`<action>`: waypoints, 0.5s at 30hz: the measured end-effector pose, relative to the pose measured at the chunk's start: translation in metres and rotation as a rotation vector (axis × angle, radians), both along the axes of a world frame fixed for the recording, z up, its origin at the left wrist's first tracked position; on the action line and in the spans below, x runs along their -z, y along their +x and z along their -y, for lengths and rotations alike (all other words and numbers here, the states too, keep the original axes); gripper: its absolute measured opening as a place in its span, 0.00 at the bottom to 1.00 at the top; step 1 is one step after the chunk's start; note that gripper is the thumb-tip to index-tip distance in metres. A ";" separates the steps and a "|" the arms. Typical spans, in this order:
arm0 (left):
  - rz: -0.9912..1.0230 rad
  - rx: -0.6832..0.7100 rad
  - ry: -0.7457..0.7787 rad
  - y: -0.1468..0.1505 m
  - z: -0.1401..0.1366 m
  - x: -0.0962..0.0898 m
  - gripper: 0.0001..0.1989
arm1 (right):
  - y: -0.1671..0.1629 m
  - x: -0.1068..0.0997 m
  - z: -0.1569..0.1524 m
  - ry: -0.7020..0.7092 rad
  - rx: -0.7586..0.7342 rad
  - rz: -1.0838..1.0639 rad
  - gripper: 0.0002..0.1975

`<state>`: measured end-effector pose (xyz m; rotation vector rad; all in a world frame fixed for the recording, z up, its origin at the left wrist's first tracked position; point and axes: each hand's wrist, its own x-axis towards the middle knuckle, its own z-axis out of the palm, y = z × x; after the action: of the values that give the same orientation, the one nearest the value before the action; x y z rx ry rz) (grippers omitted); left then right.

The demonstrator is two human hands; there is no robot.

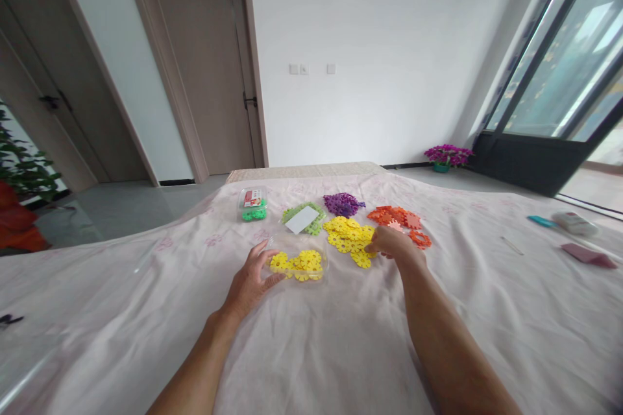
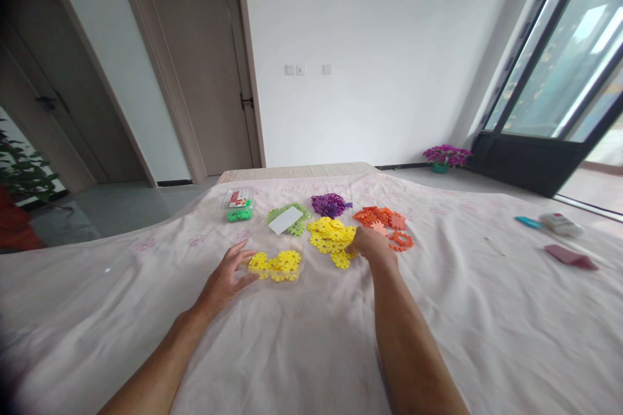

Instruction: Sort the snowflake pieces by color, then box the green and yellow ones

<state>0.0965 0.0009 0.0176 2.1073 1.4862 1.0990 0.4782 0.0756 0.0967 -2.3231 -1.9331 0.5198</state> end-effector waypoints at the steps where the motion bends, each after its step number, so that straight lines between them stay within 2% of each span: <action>1: 0.000 -0.001 0.002 0.000 0.000 0.000 0.26 | -0.001 0.000 0.000 -0.006 -0.009 -0.020 0.12; 4: -0.004 -0.002 0.003 0.000 -0.001 0.001 0.27 | -0.004 0.002 0.000 -0.003 -0.016 -0.098 0.12; 9: 0.010 0.009 -0.007 -0.001 -0.001 0.002 0.27 | -0.003 0.005 -0.003 -0.002 0.064 -0.244 0.14; 15: 0.008 0.009 -0.019 -0.001 -0.001 0.001 0.27 | 0.000 0.003 -0.005 0.038 -0.028 -0.146 0.08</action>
<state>0.0959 0.0015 0.0164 2.0921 1.4758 1.0846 0.4783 0.0803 0.0936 -2.1726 -1.8940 0.6306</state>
